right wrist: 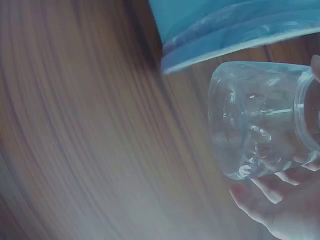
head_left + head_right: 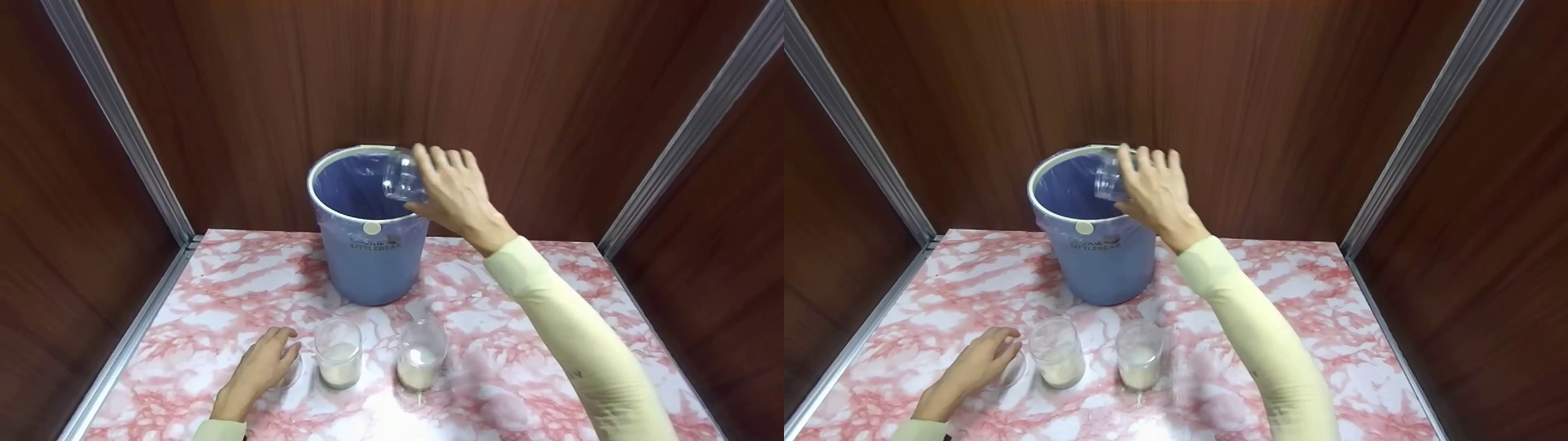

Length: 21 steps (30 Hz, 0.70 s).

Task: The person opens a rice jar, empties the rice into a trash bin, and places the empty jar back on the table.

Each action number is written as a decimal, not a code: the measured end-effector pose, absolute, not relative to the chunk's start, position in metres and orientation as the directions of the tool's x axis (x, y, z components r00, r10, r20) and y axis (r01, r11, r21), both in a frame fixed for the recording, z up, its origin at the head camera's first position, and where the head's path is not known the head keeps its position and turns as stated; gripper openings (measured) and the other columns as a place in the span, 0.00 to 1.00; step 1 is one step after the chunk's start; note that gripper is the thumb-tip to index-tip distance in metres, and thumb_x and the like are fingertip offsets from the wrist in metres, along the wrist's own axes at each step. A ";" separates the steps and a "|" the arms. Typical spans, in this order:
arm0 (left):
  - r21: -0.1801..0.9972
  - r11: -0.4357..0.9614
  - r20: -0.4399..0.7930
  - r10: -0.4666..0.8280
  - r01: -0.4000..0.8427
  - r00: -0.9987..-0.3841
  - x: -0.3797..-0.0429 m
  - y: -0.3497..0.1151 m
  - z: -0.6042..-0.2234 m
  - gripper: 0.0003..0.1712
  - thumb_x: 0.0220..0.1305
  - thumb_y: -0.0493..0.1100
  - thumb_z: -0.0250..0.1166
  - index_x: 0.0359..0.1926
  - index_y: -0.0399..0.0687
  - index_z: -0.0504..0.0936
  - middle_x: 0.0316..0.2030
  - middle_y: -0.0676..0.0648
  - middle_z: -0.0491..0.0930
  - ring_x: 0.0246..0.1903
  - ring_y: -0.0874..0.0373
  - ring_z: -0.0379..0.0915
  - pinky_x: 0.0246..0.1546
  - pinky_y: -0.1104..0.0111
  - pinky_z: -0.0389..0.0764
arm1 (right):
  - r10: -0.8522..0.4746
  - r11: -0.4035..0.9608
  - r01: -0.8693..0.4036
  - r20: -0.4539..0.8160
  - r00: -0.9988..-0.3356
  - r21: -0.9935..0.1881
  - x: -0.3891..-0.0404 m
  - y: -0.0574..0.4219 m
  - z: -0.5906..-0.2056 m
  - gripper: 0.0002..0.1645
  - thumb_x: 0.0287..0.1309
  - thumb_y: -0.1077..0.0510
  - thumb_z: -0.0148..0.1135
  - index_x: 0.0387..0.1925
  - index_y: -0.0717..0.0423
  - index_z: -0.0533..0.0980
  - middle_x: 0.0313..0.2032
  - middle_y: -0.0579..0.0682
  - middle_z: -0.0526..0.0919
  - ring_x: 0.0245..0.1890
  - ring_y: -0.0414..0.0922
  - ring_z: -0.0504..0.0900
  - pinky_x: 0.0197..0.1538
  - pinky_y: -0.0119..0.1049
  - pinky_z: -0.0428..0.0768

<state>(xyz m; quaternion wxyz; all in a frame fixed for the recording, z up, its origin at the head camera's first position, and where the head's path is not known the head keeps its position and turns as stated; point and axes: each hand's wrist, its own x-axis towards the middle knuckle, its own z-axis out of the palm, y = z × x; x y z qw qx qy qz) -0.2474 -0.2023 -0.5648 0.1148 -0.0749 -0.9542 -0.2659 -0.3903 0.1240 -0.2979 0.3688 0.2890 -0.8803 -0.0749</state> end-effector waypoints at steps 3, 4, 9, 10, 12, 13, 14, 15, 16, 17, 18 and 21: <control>0.500 0.830 0.340 0.076 0.248 -0.937 -0.247 -0.198 -0.555 0.11 0.61 0.45 0.61 0.43 0.47 0.79 0.43 0.47 0.78 0.43 0.51 0.76 0.42 0.57 0.77 | -0.510 0.845 -0.488 0.599 -0.617 0.218 -0.384 0.136 -0.301 0.59 0.37 0.27 0.64 0.63 0.57 0.57 0.49 0.58 0.74 0.47 0.56 0.74 0.51 0.51 0.68; 0.504 0.823 0.370 0.068 0.262 -0.927 -0.247 -0.197 -0.552 0.09 0.62 0.44 0.61 0.42 0.48 0.79 0.43 0.48 0.78 0.43 0.51 0.76 0.42 0.57 0.77 | -0.499 0.845 -0.505 0.596 -0.629 0.175 -0.381 0.140 -0.303 0.59 0.37 0.26 0.64 0.63 0.57 0.57 0.49 0.58 0.75 0.47 0.56 0.74 0.51 0.51 0.69; 0.490 0.790 0.549 0.047 0.367 -0.834 -0.246 -0.188 -0.531 0.04 0.60 0.40 0.62 0.37 0.51 0.81 0.37 0.53 0.79 0.40 0.56 0.76 0.40 0.61 0.77 | -0.448 0.780 -0.618 0.605 -0.658 -0.095 -0.364 0.157 -0.320 0.57 0.35 0.28 0.66 0.64 0.50 0.58 0.43 0.53 0.78 0.41 0.51 0.76 0.43 0.50 0.75; 0.478 0.786 0.583 0.051 0.393 -0.811 -0.246 -0.185 -0.528 0.04 0.60 0.40 0.62 0.36 0.51 0.81 0.36 0.54 0.79 0.39 0.58 0.76 0.39 0.62 0.77 | -0.439 0.755 -0.640 0.612 -0.658 -0.146 -0.360 0.161 -0.325 0.56 0.35 0.28 0.67 0.63 0.49 0.59 0.43 0.51 0.78 0.41 0.50 0.76 0.42 0.49 0.75; 0.444 0.777 0.648 0.066 0.447 -0.759 -0.245 -0.179 -0.522 0.04 0.58 0.39 0.63 0.34 0.52 0.82 0.35 0.54 0.79 0.39 0.60 0.76 0.39 0.64 0.77 | -0.418 0.694 -0.677 0.628 -0.656 -0.246 -0.353 0.167 -0.337 0.53 0.36 0.31 0.69 0.63 0.44 0.61 0.44 0.48 0.78 0.42 0.48 0.74 0.44 0.47 0.74; 0.427 0.769 0.677 0.077 0.476 -0.732 -0.244 -0.176 -0.519 0.04 0.58 0.38 0.63 0.34 0.52 0.82 0.35 0.54 0.79 0.39 0.60 0.76 0.40 0.65 0.77 | -0.403 0.674 -0.682 0.633 -0.661 -0.284 -0.349 0.170 -0.344 0.51 0.37 0.32 0.69 0.63 0.42 0.61 0.46 0.46 0.77 0.44 0.48 0.73 0.45 0.47 0.73; 0.413 0.760 0.702 0.086 0.502 -0.707 -0.244 -0.172 -0.516 0.05 0.57 0.37 0.63 0.34 0.52 0.82 0.35 0.53 0.79 0.39 0.60 0.76 0.40 0.66 0.77 | -0.386 0.658 -0.684 0.639 -0.666 -0.315 -0.346 0.174 -0.351 0.51 0.37 0.32 0.69 0.63 0.41 0.61 0.47 0.45 0.77 0.46 0.48 0.72 0.47 0.47 0.71; 0.399 0.753 0.723 0.093 0.524 -0.685 -0.243 -0.168 -0.513 0.06 0.56 0.36 0.64 0.34 0.51 0.82 0.35 0.53 0.79 0.39 0.61 0.76 0.41 0.67 0.77 | -0.364 0.648 -0.678 0.641 -0.675 -0.346 -0.342 0.178 -0.359 0.50 0.37 0.33 0.70 0.63 0.40 0.61 0.49 0.44 0.77 0.47 0.48 0.70 0.48 0.47 0.70; 0.387 0.741 0.744 0.101 0.549 -0.661 -0.242 -0.165 -0.510 0.06 0.56 0.36 0.64 0.34 0.50 0.82 0.35 0.53 0.80 0.38 0.60 0.76 0.41 0.68 0.76 | -0.340 0.640 -0.671 0.646 -0.684 -0.374 -0.338 0.182 -0.367 0.50 0.37 0.34 0.70 0.64 0.39 0.61 0.51 0.44 0.76 0.48 0.48 0.69 0.49 0.47 0.68; 0.374 0.729 0.762 0.112 0.574 -0.638 -0.242 -0.160 -0.507 0.07 0.55 0.35 0.64 0.35 0.49 0.82 0.35 0.52 0.80 0.38 0.60 0.76 0.42 0.68 0.76 | -0.314 0.628 -0.667 0.654 -0.688 -0.400 -0.335 0.185 -0.375 0.50 0.37 0.35 0.71 0.64 0.39 0.61 0.51 0.45 0.76 0.48 0.48 0.69 0.48 0.46 0.68; 0.362 0.716 0.778 0.120 0.597 -0.616 -0.241 -0.156 -0.503 0.07 0.55 0.34 0.64 0.35 0.48 0.82 0.35 0.51 0.80 0.38 0.60 0.76 0.43 0.69 0.76 | -0.293 0.613 -0.662 0.654 -0.698 -0.431 -0.332 0.189 -0.383 0.50 0.38 0.37 0.72 0.64 0.39 0.62 0.51 0.45 0.76 0.48 0.47 0.70 0.48 0.45 0.69; 0.318 0.688 0.819 0.147 0.653 -0.554 -0.240 -0.140 -0.492 0.07 0.54 0.34 0.64 0.35 0.46 0.82 0.35 0.51 0.80 0.38 0.58 0.76 0.45 0.70 0.75 | -0.246 0.561 -0.645 0.639 -0.729 -0.520 -0.324 0.199 -0.410 0.49 0.38 0.44 0.74 0.63 0.43 0.62 0.51 0.50 0.76 0.46 0.46 0.73 0.45 0.44 0.73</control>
